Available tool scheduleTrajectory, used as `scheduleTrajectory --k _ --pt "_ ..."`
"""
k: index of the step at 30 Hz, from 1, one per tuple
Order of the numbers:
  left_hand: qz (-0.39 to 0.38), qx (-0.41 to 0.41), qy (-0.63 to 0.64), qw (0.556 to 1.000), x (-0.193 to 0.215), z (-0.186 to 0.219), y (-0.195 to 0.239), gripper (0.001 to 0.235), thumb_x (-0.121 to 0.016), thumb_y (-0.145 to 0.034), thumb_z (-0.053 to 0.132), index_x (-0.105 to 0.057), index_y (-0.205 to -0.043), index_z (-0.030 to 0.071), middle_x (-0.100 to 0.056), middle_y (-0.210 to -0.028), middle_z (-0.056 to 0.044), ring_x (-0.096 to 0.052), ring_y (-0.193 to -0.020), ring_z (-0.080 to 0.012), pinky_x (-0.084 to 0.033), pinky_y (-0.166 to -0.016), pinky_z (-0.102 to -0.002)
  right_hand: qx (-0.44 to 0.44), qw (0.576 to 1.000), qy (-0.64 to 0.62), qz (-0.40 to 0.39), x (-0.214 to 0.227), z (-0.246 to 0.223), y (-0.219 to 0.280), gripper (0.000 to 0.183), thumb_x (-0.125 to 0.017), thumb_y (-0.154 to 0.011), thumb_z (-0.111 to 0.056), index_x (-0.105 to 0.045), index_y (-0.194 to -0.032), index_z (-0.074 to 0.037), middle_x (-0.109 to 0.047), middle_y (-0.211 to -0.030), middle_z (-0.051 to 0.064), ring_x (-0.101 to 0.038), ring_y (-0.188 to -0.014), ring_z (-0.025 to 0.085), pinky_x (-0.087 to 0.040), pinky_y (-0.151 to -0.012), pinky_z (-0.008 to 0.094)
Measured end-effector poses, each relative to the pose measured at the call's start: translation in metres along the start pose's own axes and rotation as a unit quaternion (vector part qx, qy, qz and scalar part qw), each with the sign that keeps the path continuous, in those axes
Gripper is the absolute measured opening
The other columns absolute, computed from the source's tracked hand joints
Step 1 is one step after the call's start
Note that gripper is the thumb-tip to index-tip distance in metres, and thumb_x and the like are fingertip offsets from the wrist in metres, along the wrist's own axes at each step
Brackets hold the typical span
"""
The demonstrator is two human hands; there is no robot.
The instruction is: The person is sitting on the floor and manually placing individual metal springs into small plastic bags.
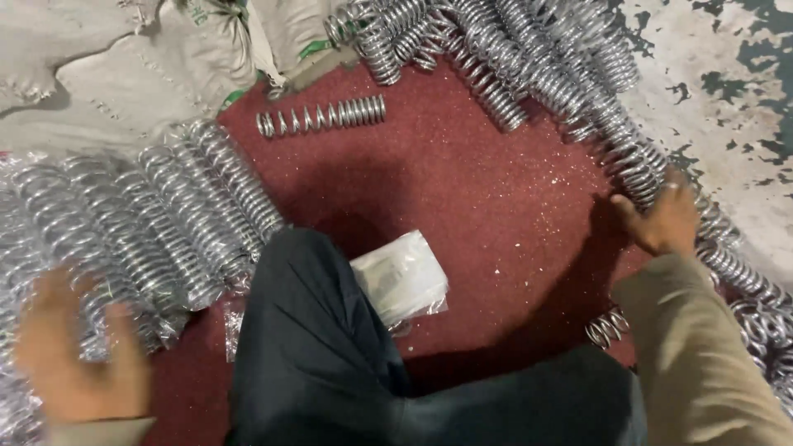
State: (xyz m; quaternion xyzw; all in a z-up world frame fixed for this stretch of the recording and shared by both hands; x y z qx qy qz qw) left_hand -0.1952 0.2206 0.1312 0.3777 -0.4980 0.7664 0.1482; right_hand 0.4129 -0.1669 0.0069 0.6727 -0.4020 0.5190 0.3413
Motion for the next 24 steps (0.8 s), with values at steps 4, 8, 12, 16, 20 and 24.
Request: scheduleTrajectory --k 4,8,12,16,20,24 --pt "-0.18 -0.015 -0.021 0.983 -0.138 0.092 -0.031 0.035 -0.067 -0.091 0.034 -0.069 -0.123 0.02 -0.065 -0.142 -0.001 -0.056 -0.138 -0.0287 -0.029 -0.117 -0.055 -0.03 0.951 0.281 0.127 -0.049 -0.013 -0.006 0.114 -0.053 -0.088 -0.088 -0.047 -0.15 0.007 -0.051 -0.133 0.029 -0.05 -0.119 0.045 -0.039 -0.101 0.055" --pt "-0.444 -0.069 -0.108 0.887 -0.27 0.125 -0.005 0.057 -0.056 -0.088 0.062 -0.07 -0.119 0.015 -0.07 -0.12 -0.008 -0.053 -0.13 -0.0345 -0.022 -0.114 -0.064 -0.001 0.989 0.148 0.026 -0.068 -0.036 0.011 0.105 -0.044 -0.092 -0.081 -0.04 -0.151 0.006 -0.045 -0.142 0.029 -0.043 -0.134 0.047 -0.036 -0.106 0.068" --pt "-0.599 -0.025 -0.136 0.789 -0.336 0.128 0.0 0.098 -0.075 -0.068 0.08 -0.058 -0.137 0.012 -0.062 -0.136 -0.016 -0.047 -0.134 -0.0345 -0.034 -0.105 -0.056 -0.057 0.985 -0.046 -0.159 -0.085 -0.063 0.034 0.073 -0.07 -0.088 -0.06 -0.051 -0.144 -0.016 -0.053 -0.138 0.013 -0.058 -0.129 0.042 -0.048 -0.104 0.062" --pt "-0.569 -0.018 -0.114 0.814 -0.344 0.119 0.005 0.078 -0.077 -0.073 0.072 -0.067 -0.129 0.019 -0.066 -0.129 -0.013 -0.05 -0.13 -0.0364 -0.035 -0.101 -0.055 -0.113 0.898 -0.415 -0.096 -0.07 -0.14 0.14 0.067 -0.077 -0.093 -0.049 -0.051 -0.137 -0.005 -0.064 -0.117 0.016 -0.065 -0.111 0.032 -0.05 -0.095 0.049" --pt "-0.543 0.025 -0.081 0.835 -0.331 0.111 0.006 0.043 -0.08 -0.082 0.048 -0.074 -0.112 0.017 -0.071 -0.117 -0.011 -0.059 -0.121 -0.0376 -0.037 -0.099 -0.056 -0.042 0.849 -0.526 -0.024 -0.011 -0.199 0.219 0.045 -0.086 -0.074 -0.002 -0.062 -0.113 -0.002 -0.071 -0.098 0.013 -0.068 -0.089 0.022 -0.055 -0.081 0.038" --pt "-0.47 0.082 -0.007 0.879 -0.323 0.109 -0.012 0.032 -0.079 -0.085 0.042 -0.077 -0.099 0.014 -0.074 -0.111 -0.012 -0.066 -0.115 -0.0366 -0.041 -0.103 -0.054 -0.088 0.917 -0.384 -0.054 -0.011 -0.207 0.249 0.049 -0.088 -0.063 -0.009 -0.075 -0.11 -0.015 -0.078 -0.111 0.005 -0.071 -0.113 0.028 -0.056 -0.092 0.045"
Point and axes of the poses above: each hand's wrist, its own y-axis away from the middle knuckle, its own x-axis out of the back of the hand, z = x × y, the point moved 4 cm from there along -y, towards the middle knuckle
